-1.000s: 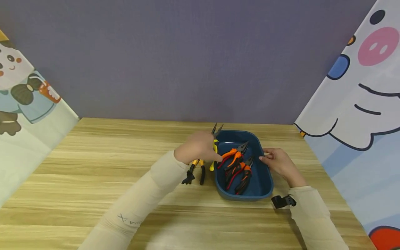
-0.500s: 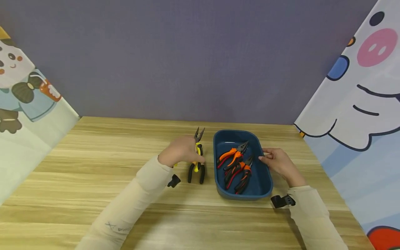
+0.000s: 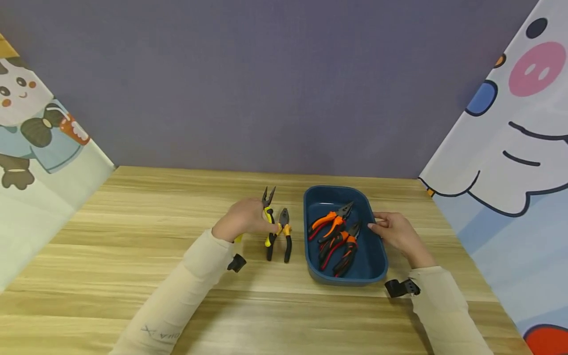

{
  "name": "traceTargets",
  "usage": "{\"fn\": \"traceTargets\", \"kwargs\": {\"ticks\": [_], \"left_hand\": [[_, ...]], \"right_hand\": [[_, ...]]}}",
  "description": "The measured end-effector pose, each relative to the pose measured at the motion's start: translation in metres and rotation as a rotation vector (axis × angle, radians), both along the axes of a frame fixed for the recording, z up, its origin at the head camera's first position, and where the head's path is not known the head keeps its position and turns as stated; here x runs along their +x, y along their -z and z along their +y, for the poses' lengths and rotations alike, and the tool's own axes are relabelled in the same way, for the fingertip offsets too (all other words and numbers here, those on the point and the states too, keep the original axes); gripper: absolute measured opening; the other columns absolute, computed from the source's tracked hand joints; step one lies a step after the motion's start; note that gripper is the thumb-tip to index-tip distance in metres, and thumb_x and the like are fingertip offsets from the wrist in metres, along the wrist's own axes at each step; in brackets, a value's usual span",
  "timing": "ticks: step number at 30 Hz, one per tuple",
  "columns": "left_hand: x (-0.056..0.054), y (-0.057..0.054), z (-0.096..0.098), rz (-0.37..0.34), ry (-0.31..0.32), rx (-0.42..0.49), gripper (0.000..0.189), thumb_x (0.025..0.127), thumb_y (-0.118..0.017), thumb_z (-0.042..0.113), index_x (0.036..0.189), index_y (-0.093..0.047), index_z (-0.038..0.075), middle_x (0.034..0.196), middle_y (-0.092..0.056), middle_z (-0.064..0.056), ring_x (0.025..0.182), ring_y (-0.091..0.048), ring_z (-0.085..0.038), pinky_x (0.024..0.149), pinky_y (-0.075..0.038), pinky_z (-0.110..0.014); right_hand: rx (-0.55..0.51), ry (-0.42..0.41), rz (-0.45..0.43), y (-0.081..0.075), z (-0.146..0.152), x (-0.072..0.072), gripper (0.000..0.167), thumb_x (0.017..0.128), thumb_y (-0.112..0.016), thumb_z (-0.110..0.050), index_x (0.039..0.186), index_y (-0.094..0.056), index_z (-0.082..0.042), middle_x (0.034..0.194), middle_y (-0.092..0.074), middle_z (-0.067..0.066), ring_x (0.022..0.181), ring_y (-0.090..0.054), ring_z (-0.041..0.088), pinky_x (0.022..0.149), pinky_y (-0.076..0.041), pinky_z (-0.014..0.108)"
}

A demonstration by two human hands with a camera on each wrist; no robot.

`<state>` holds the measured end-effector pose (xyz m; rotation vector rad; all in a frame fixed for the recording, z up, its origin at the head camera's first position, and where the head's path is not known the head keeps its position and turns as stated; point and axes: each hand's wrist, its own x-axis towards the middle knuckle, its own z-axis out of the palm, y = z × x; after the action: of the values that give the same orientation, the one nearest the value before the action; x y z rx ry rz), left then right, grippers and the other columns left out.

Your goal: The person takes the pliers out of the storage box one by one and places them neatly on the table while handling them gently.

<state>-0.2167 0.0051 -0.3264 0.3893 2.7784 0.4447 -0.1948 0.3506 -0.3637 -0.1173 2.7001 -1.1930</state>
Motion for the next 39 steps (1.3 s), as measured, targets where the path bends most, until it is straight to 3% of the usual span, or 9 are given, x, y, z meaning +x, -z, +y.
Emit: {"fn": "traceTargets", "kwargs": {"ticks": [3, 7, 11, 14, 20, 25, 28, 32, 39], "left_hand": [[-0.001, 0.005, -0.004, -0.006, -0.022, -0.013, 0.049, 0.075, -0.071, 0.049, 0.053, -0.04, 0.017, 0.064, -0.042, 0.002, 0.05, -0.032, -0.01, 0.043, -0.028, -0.023], [-0.001, 0.011, -0.008, 0.008, -0.041, -0.002, 0.044, 0.073, -0.072, 0.049, 0.059, -0.048, 0.016, 0.073, -0.05, -0.001, 0.054, -0.038, -0.012, 0.045, -0.033, -0.024], [-0.003, 0.016, -0.01, 0.012, -0.06, 0.003, 0.041, 0.075, -0.071, 0.049, 0.076, -0.064, 0.009, 0.088, -0.062, -0.006, 0.059, -0.044, -0.013, 0.048, -0.038, -0.025], [-0.003, 0.019, -0.013, 0.011, -0.077, -0.005, 0.049, 0.075, -0.07, 0.049, 0.092, -0.069, 0.004, 0.102, -0.064, -0.01, 0.062, -0.047, -0.014, 0.048, -0.039, -0.025], [-0.004, 0.026, -0.017, -0.006, -0.095, -0.027, 0.044, 0.075, -0.07, 0.052, 0.068, -0.058, 0.01, 0.068, -0.05, -0.002, 0.053, -0.037, -0.012, 0.042, -0.029, -0.023], [-0.004, 0.03, -0.019, 0.004, -0.107, -0.042, 0.049, 0.073, -0.071, 0.055, 0.079, -0.064, 0.006, 0.068, -0.052, -0.002, 0.054, -0.04, -0.012, 0.043, -0.031, -0.023], [-0.005, 0.033, -0.019, 0.009, -0.117, -0.066, 0.052, 0.073, -0.071, 0.057, 0.08, -0.064, 0.006, 0.07, -0.053, -0.002, 0.055, -0.041, -0.013, 0.043, -0.032, -0.023], [-0.006, 0.037, -0.019, -0.003, -0.105, -0.1, 0.049, 0.073, -0.07, 0.057, 0.07, -0.06, 0.009, 0.063, -0.047, 0.0, 0.053, -0.038, -0.011, 0.042, -0.029, -0.022], [-0.006, 0.041, -0.016, -0.005, -0.099, -0.144, 0.049, 0.074, -0.069, 0.057, 0.061, -0.055, 0.012, 0.061, -0.046, 0.0, 0.052, -0.038, -0.011, 0.042, -0.03, -0.022]], "right_hand": [[0.0, 0.004, 0.003, 0.001, 0.0, 0.0, 0.056, 0.097, -0.053, -0.015, 0.136, -0.031, 0.018, 0.061, -0.046, -0.005, 0.05, -0.039, 0.006, 0.054, -0.045, 0.028], [0.005, 0.005, -0.005, 0.002, 0.0, 0.0, 0.056, 0.097, -0.052, -0.015, 0.137, -0.03, 0.018, 0.062, -0.045, -0.003, 0.051, -0.038, 0.007, 0.055, -0.045, 0.028], [0.016, 0.012, -0.017, 0.003, 0.001, -0.001, 0.056, 0.097, -0.052, -0.015, 0.138, -0.03, 0.017, 0.068, -0.052, 0.0, 0.052, -0.039, 0.008, 0.059, -0.047, 0.028], [0.023, 0.017, -0.011, 0.004, 0.0, -0.002, 0.056, 0.097, -0.053, -0.016, 0.137, -0.031, 0.017, 0.078, -0.061, 0.003, 0.055, -0.044, 0.007, 0.061, -0.049, 0.027], [0.046, 0.015, -0.008, 0.004, -0.001, -0.003, 0.057, 0.097, -0.053, -0.017, 0.137, -0.031, 0.017, 0.083, -0.063, 0.011, 0.055, -0.043, 0.01, 0.061, -0.049, 0.028], [0.046, 0.012, -0.012, 0.004, -0.001, -0.002, 0.057, 0.097, -0.052, -0.017, 0.137, -0.03, 0.018, 0.104, -0.064, 0.024, 0.064, -0.051, 0.008, 0.064, -0.051, 0.028], [0.041, 0.014, -0.016, 0.004, 0.0, -0.002, 0.057, 0.097, -0.052, -0.018, 0.137, -0.031, 0.017, 0.084, -0.065, 0.013, 0.064, -0.051, 0.007, 0.061, -0.05, 0.027], [0.031, 0.011, -0.008, 0.003, 0.0, -0.002, 0.055, 0.097, -0.052, -0.016, 0.137, -0.032, 0.017, 0.062, -0.047, -0.005, 0.056, -0.045, 0.008, 0.052, -0.044, 0.027], [0.025, 0.008, 0.005, 0.003, 0.0, -0.001, 0.055, 0.097, -0.052, -0.015, 0.136, -0.031, 0.018, 0.06, -0.043, -0.005, 0.05, -0.039, 0.007, 0.051, -0.042, 0.028]]}}
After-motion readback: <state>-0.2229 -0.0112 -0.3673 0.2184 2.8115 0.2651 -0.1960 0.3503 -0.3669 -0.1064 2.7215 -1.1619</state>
